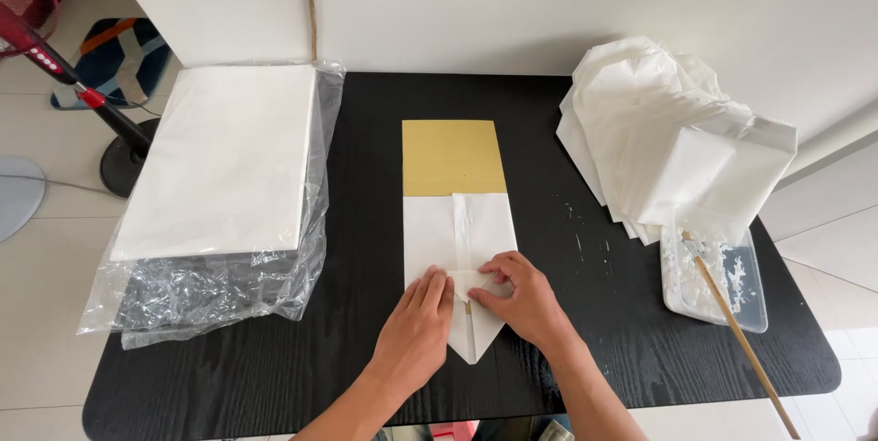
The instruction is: Folding paper sheets and applying glue with a brush to assemble paper bags
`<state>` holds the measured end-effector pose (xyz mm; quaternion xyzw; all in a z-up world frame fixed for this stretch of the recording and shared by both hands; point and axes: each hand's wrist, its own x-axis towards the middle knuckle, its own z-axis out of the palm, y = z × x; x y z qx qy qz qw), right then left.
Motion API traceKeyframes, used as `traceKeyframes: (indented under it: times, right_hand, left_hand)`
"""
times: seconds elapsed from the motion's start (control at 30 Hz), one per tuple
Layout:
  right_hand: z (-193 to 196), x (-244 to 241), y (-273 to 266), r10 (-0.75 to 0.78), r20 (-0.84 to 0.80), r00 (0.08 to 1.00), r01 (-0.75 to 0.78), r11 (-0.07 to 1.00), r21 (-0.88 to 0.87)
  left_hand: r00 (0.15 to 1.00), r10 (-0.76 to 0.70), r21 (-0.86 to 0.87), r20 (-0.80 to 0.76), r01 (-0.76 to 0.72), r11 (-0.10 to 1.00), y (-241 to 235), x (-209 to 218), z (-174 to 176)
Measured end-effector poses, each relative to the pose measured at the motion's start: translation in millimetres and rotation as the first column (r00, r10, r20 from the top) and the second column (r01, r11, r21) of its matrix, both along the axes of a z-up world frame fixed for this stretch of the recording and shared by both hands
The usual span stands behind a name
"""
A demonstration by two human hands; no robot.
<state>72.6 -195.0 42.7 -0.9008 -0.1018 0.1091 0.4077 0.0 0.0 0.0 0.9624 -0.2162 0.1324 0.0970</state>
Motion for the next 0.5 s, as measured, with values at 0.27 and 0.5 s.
traceKeyframes:
  times: [0.27,0.5]
  right_hand:
    - [-0.9,-14.3,3.2,-0.008,0.014,1.000,0.008,1.000,-0.011]
    - [-0.1,-20.4,-1.7,0.030,0.037,0.999,-0.032,0.998,0.057]
  left_hand:
    - [0.981,-0.089,-0.028,-0.174,0.086,0.996,16.5,-0.8,8.6]
    - [0.963,-0.100,-0.109,-0.250,0.074,0.991,19.3,7.9,28.6]
